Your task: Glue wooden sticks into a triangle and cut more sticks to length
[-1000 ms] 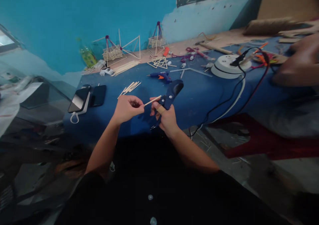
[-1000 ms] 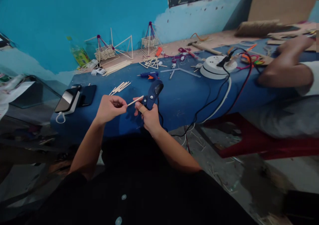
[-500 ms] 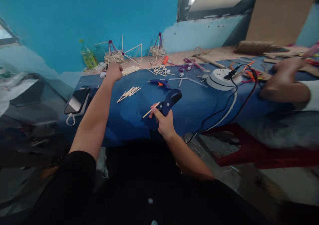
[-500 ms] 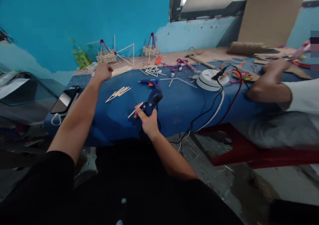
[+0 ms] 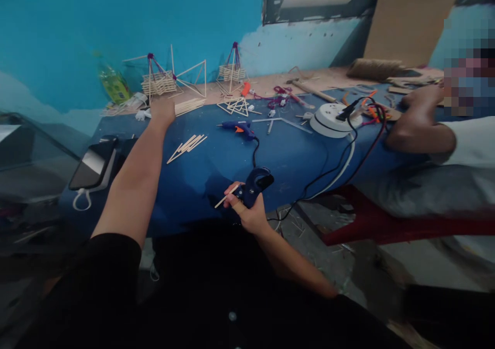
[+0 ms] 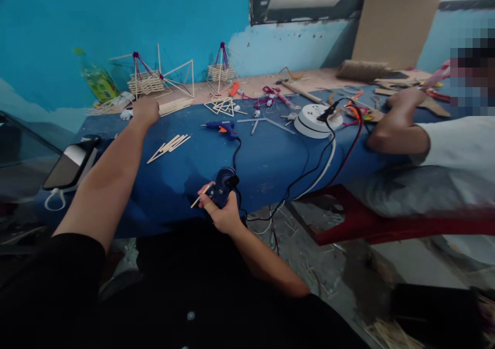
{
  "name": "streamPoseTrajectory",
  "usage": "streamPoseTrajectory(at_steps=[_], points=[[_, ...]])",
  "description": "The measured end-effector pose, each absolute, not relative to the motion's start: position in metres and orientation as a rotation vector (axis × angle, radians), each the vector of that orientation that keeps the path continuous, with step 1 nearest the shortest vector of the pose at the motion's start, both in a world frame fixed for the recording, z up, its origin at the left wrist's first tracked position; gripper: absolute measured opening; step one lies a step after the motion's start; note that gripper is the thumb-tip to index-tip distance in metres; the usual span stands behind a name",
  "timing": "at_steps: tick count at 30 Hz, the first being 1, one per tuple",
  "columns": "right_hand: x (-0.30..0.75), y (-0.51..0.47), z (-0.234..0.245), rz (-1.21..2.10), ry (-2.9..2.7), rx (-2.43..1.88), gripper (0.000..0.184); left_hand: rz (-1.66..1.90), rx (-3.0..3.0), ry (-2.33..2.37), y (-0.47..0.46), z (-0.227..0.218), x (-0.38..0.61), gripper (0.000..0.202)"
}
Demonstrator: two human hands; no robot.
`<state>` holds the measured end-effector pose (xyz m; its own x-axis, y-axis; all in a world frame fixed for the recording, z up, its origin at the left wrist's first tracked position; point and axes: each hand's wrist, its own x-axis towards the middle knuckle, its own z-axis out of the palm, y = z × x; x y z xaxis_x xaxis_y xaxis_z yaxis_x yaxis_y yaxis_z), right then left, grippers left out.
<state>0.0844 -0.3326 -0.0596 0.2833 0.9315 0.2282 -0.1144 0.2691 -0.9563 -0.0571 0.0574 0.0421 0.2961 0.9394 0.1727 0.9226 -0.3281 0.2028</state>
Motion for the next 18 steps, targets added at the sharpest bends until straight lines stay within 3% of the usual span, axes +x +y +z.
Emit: streamPoseTrajectory(at_steps=[4,10,14,18], points=[[0.087,-0.332,-0.057,0.885,-1.034,-1.029,0.039,0.404,2.527,1.895,0.053,0.056,-0.058,0.053],[0.11,-0.307,-0.025,0.719,-1.01,-1.092,0.028,0.967,2.096,1.45,0.003,0.077,-0.042,0.045],[0.128,-0.273,-0.005,0.628,-0.956,-1.026,0.022,1.036,1.725,0.949,-0.088,0.056,-0.033,0.035],[0.132,-0.242,0.001,0.626,-0.957,-1.055,0.02,1.003,1.515,0.793,-0.167,0.011,-0.038,0.021]])
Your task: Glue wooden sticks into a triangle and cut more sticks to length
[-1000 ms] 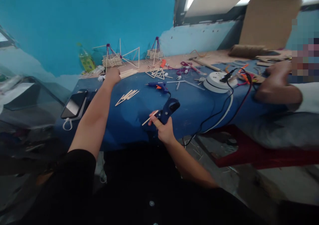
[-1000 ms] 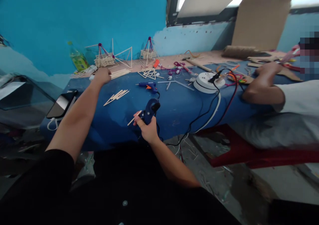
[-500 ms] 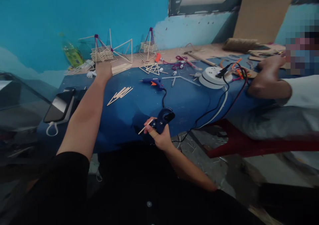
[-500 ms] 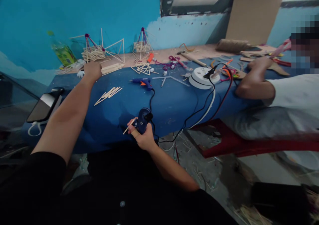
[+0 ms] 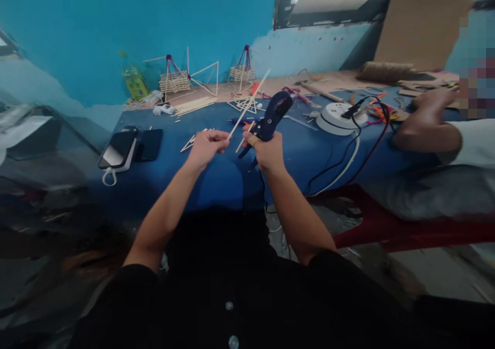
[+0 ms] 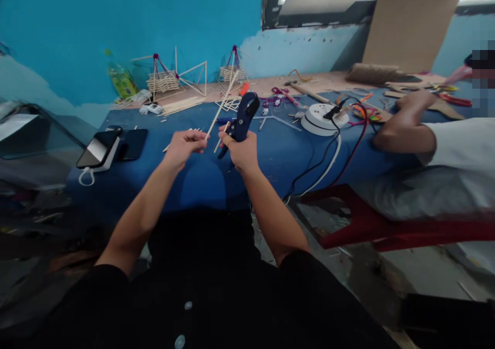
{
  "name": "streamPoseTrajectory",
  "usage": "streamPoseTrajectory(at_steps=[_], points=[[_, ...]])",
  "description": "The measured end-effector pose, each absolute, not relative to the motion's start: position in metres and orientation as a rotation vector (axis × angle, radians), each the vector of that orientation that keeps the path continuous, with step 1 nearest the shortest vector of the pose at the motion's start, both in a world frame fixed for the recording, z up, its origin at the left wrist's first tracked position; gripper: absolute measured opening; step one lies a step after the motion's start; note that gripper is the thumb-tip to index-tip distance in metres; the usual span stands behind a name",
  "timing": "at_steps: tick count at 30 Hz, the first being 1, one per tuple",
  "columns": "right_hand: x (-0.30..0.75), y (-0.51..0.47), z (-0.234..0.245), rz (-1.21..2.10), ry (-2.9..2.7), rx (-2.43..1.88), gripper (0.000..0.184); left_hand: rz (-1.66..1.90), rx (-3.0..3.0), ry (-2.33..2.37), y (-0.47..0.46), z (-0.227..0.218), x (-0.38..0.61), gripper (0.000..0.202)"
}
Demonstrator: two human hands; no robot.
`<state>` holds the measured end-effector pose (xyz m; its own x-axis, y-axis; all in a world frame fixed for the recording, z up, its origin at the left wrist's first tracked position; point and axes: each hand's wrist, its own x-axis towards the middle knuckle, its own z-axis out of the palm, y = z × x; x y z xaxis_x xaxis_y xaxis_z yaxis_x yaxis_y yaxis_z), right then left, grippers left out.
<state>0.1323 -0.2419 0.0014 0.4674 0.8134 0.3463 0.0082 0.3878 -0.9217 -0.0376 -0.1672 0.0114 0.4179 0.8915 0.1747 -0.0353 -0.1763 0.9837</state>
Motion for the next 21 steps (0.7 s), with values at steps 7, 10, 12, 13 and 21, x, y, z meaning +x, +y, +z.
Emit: streamPoseTrajectory(at_steps=[7,10,12,13,21], points=[[0.11,-0.222,-0.008,0.799,-1.017,-0.987,0.036,1.044,1.421,0.812,-0.187,-0.019,-0.049,0.018],[0.104,-0.219,-0.009,0.808,-1.038,-0.983,0.045,1.057,1.468,0.813,-0.18,-0.018,-0.05,0.015],[0.102,-0.216,-0.008,0.81,-1.034,-1.001,0.049,1.071,1.519,0.809,-0.175,-0.018,-0.05,0.013],[0.102,-0.215,-0.008,0.82,-1.033,-1.007,0.05,1.079,1.534,0.798,-0.173,-0.018,-0.05,0.013],[0.109,-0.205,-0.007,0.894,-1.047,-1.055,0.044,1.033,1.406,0.631,-0.156,-0.021,-0.051,0.037]])
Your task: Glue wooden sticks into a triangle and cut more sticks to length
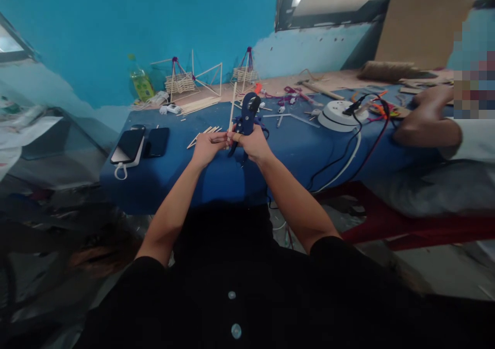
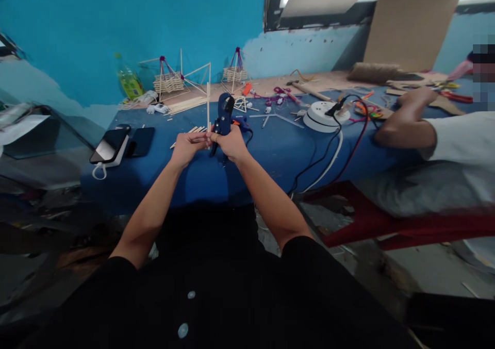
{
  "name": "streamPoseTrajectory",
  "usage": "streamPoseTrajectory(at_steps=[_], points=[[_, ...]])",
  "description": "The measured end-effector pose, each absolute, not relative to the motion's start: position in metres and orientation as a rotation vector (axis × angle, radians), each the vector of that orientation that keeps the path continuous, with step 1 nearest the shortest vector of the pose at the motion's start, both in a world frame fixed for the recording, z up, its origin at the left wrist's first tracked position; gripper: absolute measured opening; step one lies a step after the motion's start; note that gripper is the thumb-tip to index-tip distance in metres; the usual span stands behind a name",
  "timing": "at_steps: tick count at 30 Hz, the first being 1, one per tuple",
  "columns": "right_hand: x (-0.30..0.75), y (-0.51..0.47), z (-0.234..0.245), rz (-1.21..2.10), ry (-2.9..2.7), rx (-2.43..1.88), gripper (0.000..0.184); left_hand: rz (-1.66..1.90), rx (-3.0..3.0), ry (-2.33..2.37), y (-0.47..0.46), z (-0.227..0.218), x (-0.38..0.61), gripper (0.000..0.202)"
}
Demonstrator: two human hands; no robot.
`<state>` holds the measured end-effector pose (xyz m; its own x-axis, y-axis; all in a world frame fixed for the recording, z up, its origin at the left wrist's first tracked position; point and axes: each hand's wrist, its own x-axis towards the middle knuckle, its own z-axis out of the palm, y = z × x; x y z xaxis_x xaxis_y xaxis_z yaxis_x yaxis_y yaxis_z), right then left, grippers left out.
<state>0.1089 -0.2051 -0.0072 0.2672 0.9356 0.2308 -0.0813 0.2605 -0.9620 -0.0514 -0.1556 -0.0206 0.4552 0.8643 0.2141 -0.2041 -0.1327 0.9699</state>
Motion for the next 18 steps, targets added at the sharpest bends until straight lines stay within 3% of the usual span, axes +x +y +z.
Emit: streamPoseTrajectory(at_steps=[6,10,18], points=[[0.116,-0.205,0.005,0.846,-1.144,-1.08,0.038,1.013,1.559,0.692,-0.147,-0.024,-0.052,0.017],[0.12,-0.202,0.015,0.798,-1.225,-1.133,0.021,0.974,1.671,0.786,-0.142,-0.025,-0.053,0.017],[0.115,-0.203,0.026,0.712,-1.361,-1.237,0.015,1.014,1.677,0.593,-0.132,-0.029,-0.055,0.022]])
